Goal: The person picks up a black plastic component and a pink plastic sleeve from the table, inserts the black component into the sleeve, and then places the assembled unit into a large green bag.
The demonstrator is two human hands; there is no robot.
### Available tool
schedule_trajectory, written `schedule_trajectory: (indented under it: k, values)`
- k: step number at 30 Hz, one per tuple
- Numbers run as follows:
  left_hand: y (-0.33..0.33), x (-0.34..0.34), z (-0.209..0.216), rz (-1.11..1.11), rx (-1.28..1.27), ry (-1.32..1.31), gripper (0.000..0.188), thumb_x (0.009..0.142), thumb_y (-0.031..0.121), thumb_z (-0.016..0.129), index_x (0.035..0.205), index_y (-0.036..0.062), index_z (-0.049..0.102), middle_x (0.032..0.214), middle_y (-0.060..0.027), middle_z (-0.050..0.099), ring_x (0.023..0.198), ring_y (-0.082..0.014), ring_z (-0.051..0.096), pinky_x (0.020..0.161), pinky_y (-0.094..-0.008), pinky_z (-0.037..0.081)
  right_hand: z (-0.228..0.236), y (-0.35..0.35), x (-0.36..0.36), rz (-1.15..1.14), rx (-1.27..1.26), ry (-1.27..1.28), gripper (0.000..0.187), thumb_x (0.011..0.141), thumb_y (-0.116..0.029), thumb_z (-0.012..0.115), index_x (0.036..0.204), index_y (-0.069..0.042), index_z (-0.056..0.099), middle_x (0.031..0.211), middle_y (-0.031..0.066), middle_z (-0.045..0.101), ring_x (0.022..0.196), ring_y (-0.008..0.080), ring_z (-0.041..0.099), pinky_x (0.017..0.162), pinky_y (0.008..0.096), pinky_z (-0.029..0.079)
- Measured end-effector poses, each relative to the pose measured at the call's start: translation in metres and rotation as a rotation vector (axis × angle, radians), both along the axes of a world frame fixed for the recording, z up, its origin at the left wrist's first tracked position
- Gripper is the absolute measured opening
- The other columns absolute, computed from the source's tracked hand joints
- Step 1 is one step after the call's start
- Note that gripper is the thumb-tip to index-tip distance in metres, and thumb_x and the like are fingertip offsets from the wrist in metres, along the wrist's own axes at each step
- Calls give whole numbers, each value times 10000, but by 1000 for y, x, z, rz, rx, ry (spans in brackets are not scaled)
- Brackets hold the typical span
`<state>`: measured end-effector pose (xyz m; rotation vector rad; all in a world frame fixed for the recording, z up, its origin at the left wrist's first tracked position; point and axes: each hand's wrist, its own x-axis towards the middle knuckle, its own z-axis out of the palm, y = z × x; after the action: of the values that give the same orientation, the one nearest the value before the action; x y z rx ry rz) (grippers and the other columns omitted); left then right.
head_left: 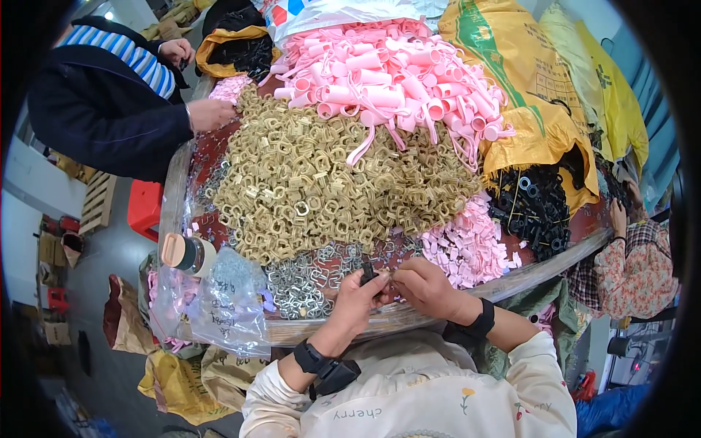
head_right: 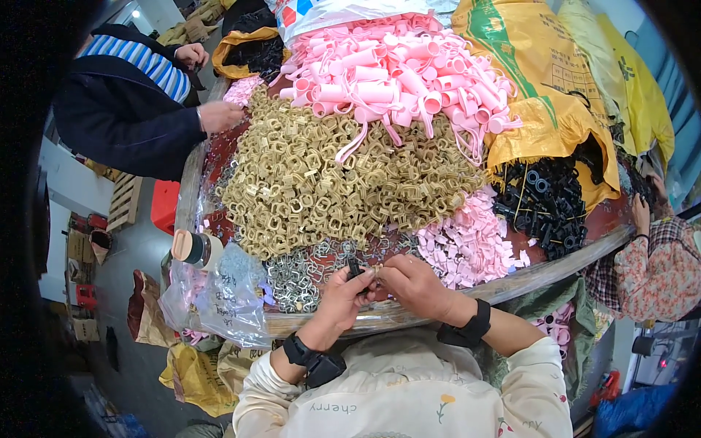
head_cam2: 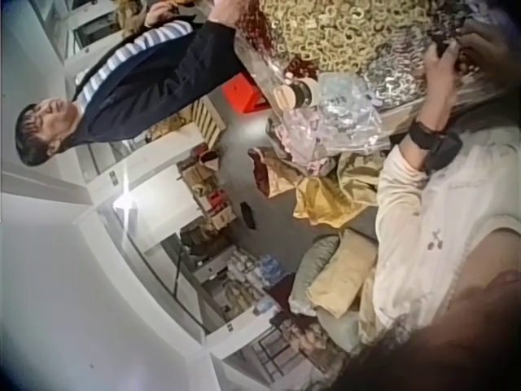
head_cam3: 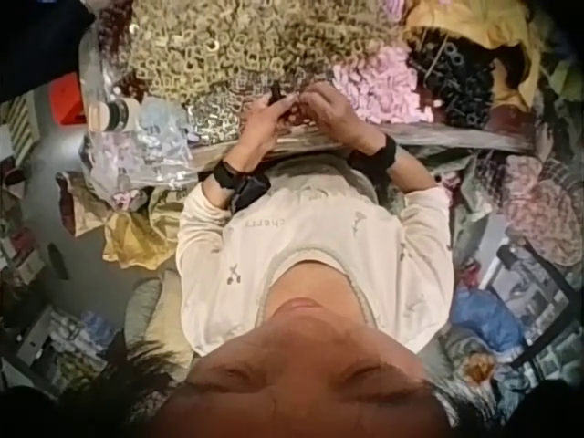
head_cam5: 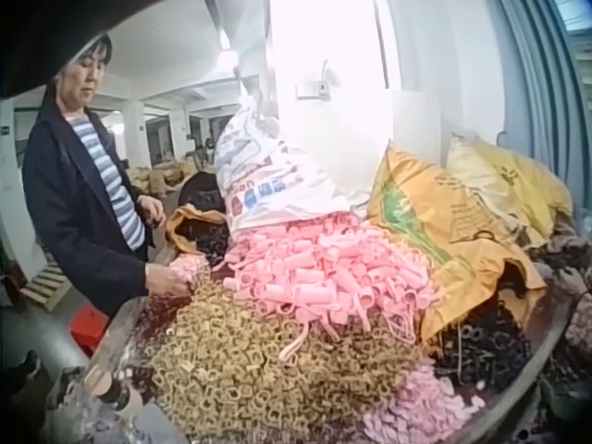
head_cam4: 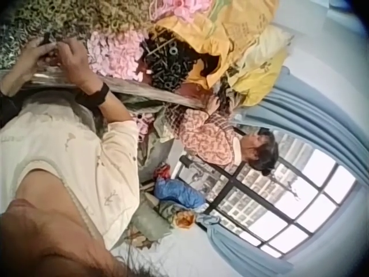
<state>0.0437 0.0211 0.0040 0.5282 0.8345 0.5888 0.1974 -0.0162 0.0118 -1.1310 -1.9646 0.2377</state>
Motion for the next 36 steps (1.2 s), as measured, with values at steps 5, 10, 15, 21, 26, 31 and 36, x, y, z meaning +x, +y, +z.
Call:
schedule_trajectory:
  k: [5, 10, 15, 21, 26, 31, 36]
  values:
    - [-1, 1, 1, -31, 105, 47, 100, 805, 122, 552, 800, 22, 543, 641, -3, 540, 524, -59, 473, 492, -184, 403, 2, -1, 3, 21, -390, 261, 77, 786, -65, 551, 799, -21, 489, 667, 52, 466, 564, 144, 483, 490, 257, 389]
    - [-4, 4, 2, -38, 390, 160, 107, 805, 117, 553, 797, 10, 547, 652, -2, 546, 558, -61, 492, 513, -191, 414, 4, -7, -1, 82, -972, 837, 161, 856, -177, 472, 778, -37, 483, 615, -25, 408, 490, 65, 376, 439, 197, 313]
    - [-7, 4, -2, -73, 805, 345, 114, 802, 114, 557, 786, 1, 548, 662, 2, 554, 574, -55, 500, 515, -193, 415, 8, -9, -3, 86, -1213, 1152, 226, 884, -237, 419, 758, -59, 477, 606, -48, 382, 470, 27, 294, 415, 170, 246]
    - [-6, 5, 0, -91, 1059, 468, 106, 798, 104, 558, 776, 0, 544, 676, -10, 563, 577, -61, 507, 507, -187, 407, -9, -11, 4, 159, -1290, 1337, 216, 884, -224, 423, 771, -49, 477, 621, -45, 416, 501, 22, 344, 416, 184, 281]
    - [-4, 10, 3, -25, 324, 169, 78, 801, 101, 546, 789, 25, 534, 640, -11, 528, 532, -67, 488, 483, -176, 410, -10, -12, 2, -61, -557, 520, 68, 780, -82, 533, 807, -27, 502, 701, 35, 531, 560, 126, 478, 488, 254, 378]
    - [-4, 14, 7, 31, -49, -15, 85, 800, 108, 545, 771, 32, 520, 634, -6, 508, 517, -65, 459, 454, -165, 370, 3, -8, 9, -84, 9, -15, 166, 669, 8, 580, 814, -17, 505, 717, 87, 515, 578, 232, 498, 514, 301, 409]
    - [-4, 15, 14, 6, -33, -10, 93, 798, 113, 548, 781, 25, 525, 625, -6, 504, 515, -66, 449, 452, -168, 356, 3, -7, 11, -66, -30, 39, 114, 718, -15, 573, 808, -15, 502, 687, 72, 514, 573, 184, 508, 507, 277, 405]
